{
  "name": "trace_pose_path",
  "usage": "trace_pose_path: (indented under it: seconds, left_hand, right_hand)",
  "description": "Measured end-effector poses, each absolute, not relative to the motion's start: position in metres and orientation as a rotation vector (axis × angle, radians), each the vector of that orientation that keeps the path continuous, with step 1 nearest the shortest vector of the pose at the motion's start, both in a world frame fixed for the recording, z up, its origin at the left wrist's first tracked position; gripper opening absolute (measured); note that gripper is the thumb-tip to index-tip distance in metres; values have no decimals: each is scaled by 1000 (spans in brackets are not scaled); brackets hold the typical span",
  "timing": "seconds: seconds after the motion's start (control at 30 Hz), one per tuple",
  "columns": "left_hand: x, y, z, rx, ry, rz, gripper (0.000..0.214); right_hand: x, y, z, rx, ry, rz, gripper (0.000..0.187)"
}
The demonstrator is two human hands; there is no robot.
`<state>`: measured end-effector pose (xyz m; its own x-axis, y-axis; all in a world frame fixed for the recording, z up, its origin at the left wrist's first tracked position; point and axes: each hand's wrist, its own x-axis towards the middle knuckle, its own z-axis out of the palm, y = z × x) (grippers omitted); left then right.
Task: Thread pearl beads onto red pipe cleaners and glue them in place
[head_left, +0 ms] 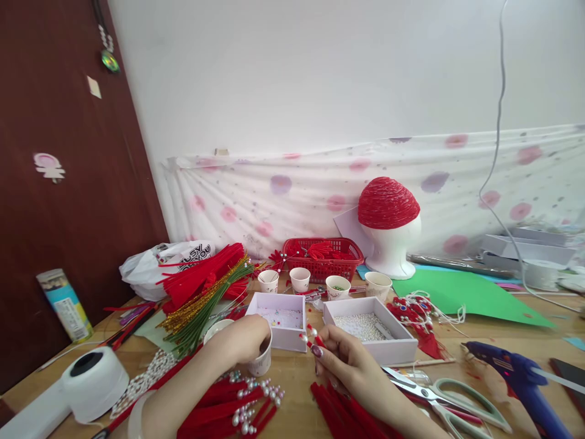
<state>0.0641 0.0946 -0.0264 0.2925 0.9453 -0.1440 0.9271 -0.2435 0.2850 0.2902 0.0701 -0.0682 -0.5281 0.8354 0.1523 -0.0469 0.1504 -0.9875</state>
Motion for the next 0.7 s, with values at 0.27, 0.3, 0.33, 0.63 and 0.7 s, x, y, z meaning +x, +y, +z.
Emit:
trace_pose_path:
  seconds: [0.27, 0.3, 0.33, 0.63, 0.7]
  left_hand:
    - [63, 104, -33, 2227, 1677, 28, 20]
    - [63, 105, -33, 2218, 1661, 37, 21]
    - [62, 105, -33, 2207, 1644, 50, 21]
    - [51, 100, 2, 1882, 1434, 447, 14]
    - [52, 93, 8, 1732, 1353, 616, 4]
  right_hand:
    - [289, 69, -70, -753, -1689, 1486, 52]
    - [290, 70, -71, -755, -1694, 1484, 52]
    - [290, 70, -71, -760, -1696, 1482, 52]
    - [293, 71, -65, -664, -1645, 1496, 48]
    - [294, 69, -63, -618, -1619, 1516, 46]
